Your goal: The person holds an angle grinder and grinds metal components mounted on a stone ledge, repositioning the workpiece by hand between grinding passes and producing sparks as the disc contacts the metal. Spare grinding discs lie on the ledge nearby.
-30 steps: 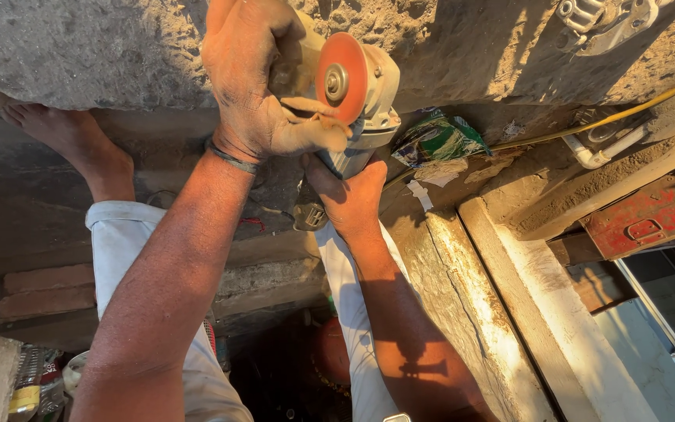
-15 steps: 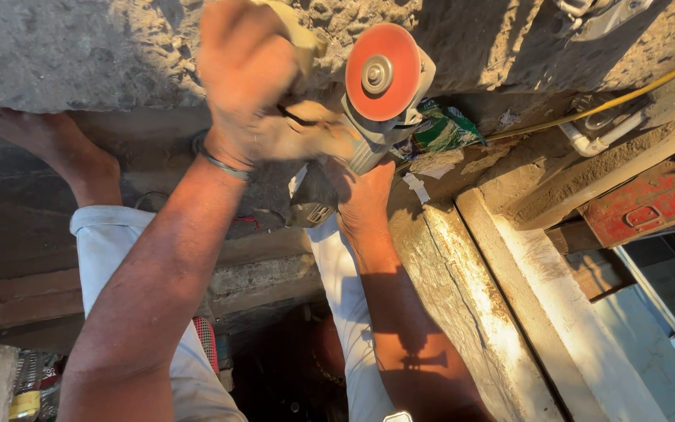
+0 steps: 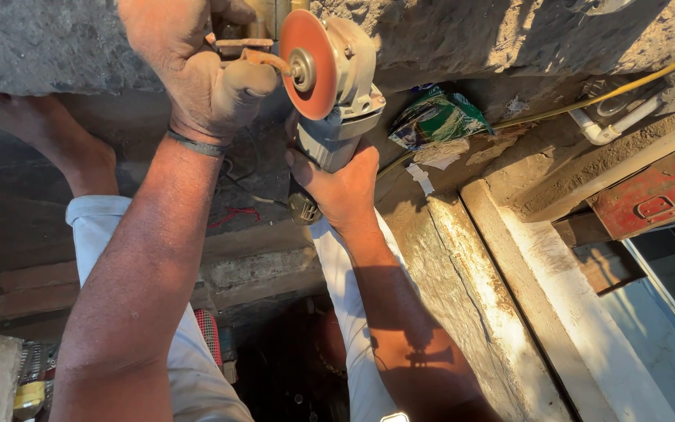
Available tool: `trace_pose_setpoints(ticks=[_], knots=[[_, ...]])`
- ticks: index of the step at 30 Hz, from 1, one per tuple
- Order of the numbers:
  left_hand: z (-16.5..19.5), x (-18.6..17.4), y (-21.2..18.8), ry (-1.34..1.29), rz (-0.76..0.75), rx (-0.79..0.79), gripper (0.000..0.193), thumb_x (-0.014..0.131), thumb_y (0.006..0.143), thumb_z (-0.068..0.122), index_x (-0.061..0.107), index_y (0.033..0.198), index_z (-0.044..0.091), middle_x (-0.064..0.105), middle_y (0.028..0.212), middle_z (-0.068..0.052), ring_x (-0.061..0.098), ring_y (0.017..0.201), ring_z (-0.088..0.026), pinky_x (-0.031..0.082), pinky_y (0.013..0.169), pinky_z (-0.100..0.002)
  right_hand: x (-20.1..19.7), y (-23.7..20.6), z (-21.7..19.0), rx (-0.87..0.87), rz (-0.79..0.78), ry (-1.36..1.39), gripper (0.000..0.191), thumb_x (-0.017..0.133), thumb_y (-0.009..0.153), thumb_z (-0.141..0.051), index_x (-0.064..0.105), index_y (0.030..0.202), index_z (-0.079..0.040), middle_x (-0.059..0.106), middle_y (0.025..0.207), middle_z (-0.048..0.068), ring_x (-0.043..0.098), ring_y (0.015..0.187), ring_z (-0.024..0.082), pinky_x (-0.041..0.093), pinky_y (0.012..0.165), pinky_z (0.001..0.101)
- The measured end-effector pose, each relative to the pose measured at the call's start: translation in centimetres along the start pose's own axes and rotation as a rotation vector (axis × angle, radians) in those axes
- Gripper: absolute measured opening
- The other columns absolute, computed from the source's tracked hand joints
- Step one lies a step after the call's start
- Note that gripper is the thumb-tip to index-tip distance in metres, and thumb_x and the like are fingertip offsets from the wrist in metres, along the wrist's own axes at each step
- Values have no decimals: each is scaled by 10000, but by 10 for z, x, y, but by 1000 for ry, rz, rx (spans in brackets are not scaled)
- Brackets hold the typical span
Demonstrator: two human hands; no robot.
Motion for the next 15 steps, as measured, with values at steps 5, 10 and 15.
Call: trace_pose_setpoints(ticks=[5, 10, 15], knots=[[-7, 3, -3, 49, -9, 37, 765, 669, 846, 850, 686, 930, 90, 641, 832, -14, 666, 731, -126, 538, 625, -274, 5, 0, -7, -5, -23, 88, 251, 782, 854, -49, 691, 1078, 18, 709, 1050, 44, 661, 977, 121, 549, 903, 289], [-12, 8, -10, -192, -80, -34, 703, 756, 889, 780, 678, 1005, 91, 640, 917, -4, 650, 799, -118, 548, 675, -260, 4, 0, -3, 21, 18, 0, 307, 808, 793, -103, 704, 1057, 14, 730, 1003, 48, 683, 930, 121, 567, 865, 289], [-12, 9, -9, -31, -61, 72, 671, 814, 869, 736, 696, 1002, 88, 629, 885, -19, 646, 754, -129, 532, 641, -268, 4, 2, 1, 50, 47, -11, 299, 823, 781, -96, 715, 1034, 24, 738, 968, 61, 689, 896, 125, 573, 840, 292]])
Point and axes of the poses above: each hand's wrist, its own y-axis towards the middle knuckle, its own x-axis out of the palm, z = x × y, the point moved 3 cm from there along y, towards the middle knuckle
